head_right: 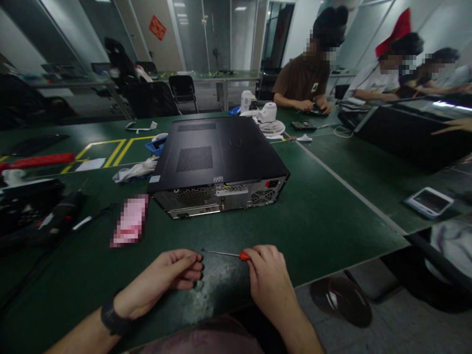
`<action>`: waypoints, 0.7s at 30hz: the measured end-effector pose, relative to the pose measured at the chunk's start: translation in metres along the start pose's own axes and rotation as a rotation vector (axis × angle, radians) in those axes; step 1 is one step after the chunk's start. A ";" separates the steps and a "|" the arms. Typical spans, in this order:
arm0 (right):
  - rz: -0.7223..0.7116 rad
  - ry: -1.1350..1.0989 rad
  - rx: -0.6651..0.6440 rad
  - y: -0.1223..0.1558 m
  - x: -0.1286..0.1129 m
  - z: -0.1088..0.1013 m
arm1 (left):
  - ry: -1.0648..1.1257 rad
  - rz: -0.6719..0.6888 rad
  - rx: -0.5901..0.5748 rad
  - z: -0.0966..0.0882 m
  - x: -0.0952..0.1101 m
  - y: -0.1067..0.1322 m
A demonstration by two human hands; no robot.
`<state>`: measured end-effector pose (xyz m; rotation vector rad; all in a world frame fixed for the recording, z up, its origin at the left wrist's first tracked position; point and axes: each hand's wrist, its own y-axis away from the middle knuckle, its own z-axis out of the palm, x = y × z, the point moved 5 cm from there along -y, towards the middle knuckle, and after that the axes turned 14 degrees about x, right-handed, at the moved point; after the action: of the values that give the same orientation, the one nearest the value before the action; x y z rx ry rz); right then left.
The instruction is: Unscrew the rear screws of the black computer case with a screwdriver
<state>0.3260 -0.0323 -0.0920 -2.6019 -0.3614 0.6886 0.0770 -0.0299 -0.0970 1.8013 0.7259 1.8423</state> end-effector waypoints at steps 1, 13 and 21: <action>0.006 -0.003 -0.003 0.000 0.001 0.001 | -0.018 0.019 0.027 -0.005 0.003 0.001; -0.034 -0.010 -0.034 -0.008 -0.017 0.009 | 0.052 0.301 0.344 -0.050 0.027 -0.003; -0.070 -0.075 -0.024 -0.011 -0.024 0.005 | 0.050 0.578 0.685 -0.078 0.051 0.001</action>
<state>0.3016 -0.0291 -0.0808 -2.5772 -0.4838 0.7639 -0.0030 -0.0013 -0.0579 2.6234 1.0228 2.1617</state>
